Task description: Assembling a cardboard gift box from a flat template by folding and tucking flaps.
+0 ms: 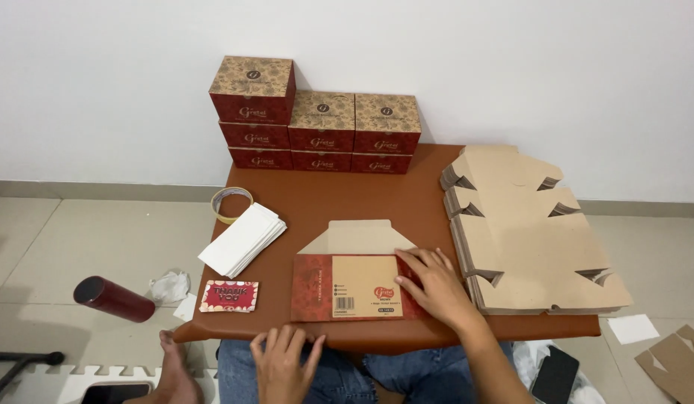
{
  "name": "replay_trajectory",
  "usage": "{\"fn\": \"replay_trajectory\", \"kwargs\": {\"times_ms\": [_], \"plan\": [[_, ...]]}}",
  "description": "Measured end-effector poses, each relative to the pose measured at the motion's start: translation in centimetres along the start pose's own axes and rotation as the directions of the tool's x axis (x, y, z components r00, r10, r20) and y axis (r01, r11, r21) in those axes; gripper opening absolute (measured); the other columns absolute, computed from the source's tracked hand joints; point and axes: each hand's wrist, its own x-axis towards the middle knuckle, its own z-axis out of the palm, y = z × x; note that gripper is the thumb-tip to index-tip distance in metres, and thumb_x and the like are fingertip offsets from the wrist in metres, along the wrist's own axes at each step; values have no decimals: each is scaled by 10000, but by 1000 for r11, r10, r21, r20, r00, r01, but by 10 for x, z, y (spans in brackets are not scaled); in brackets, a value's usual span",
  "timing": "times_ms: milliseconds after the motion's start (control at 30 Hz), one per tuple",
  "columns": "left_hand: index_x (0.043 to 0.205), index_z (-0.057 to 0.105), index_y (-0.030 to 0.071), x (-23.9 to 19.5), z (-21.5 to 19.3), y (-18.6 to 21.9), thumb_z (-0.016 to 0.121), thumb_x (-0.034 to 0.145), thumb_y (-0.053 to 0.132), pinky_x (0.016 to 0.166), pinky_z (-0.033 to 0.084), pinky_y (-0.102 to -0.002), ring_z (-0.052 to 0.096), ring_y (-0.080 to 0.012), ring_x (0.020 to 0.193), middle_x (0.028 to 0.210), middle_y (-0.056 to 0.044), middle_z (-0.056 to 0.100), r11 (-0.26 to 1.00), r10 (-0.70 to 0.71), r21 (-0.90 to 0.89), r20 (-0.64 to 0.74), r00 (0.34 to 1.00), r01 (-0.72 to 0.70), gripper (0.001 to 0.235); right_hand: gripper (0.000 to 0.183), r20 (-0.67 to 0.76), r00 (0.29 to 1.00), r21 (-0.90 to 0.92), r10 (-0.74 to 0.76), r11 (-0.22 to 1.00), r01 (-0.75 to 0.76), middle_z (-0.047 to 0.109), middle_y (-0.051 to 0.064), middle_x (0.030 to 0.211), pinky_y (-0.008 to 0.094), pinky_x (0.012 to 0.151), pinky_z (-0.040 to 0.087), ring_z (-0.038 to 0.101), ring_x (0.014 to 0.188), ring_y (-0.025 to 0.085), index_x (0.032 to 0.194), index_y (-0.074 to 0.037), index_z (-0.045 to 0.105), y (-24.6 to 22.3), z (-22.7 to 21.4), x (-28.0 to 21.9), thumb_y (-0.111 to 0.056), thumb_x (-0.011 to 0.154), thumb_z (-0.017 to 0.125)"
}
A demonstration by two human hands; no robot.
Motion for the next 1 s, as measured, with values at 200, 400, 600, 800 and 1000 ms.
{"fn": "replay_trajectory", "kwargs": {"times_ms": [200,400,600,800,1000], "plan": [[1026,707,96,25,-7,22,706,869,412,971,344,-442,553,-228,868,953,-65,625,1000,-16,-3,49,999,16,352,313,-93,992,41,82,996,-78,731,16,1029,335,887,483,668,936,218,1148,-120,719,-3,-3,-38,-250,869,665],[1501,350,-86,54,34,19,592,898,613,911,344,-476,536,-321,956,1137,-191,594,997,-81,23,220,972,77,955,358,-196,980,228,-26,971,71,752,22,973,332,853,520,676,846,200,1167,-76,734,-39,44,-87,-193,829,712],[1505,413,-8,135,71,5,737,840,297,914,345,-455,563,-329,992,1128,-202,595,994,72,-104,323,944,-40,799,403,-40,976,333,-215,918,216,641,66,1122,314,815,511,621,972,234,1256,-33,673,-73,31,-79,-165,876,689],[1539,426,138,184,68,14,715,814,141,956,272,-405,516,-258,1081,1268,-100,593,962,272,-152,548,791,-225,781,435,-45,958,256,-284,923,286,657,26,1187,352,943,485,602,1100,210,1216,-162,717,-52,1,-79,-177,785,774],[1424,579,194,171,48,37,603,795,18,990,308,-371,540,-241,1132,1407,-37,588,884,445,-349,424,789,-311,654,205,-71,978,250,-194,946,206,726,-33,1036,321,900,493,614,1001,171,984,-168,827,-33,10,-82,-151,795,751]]}}
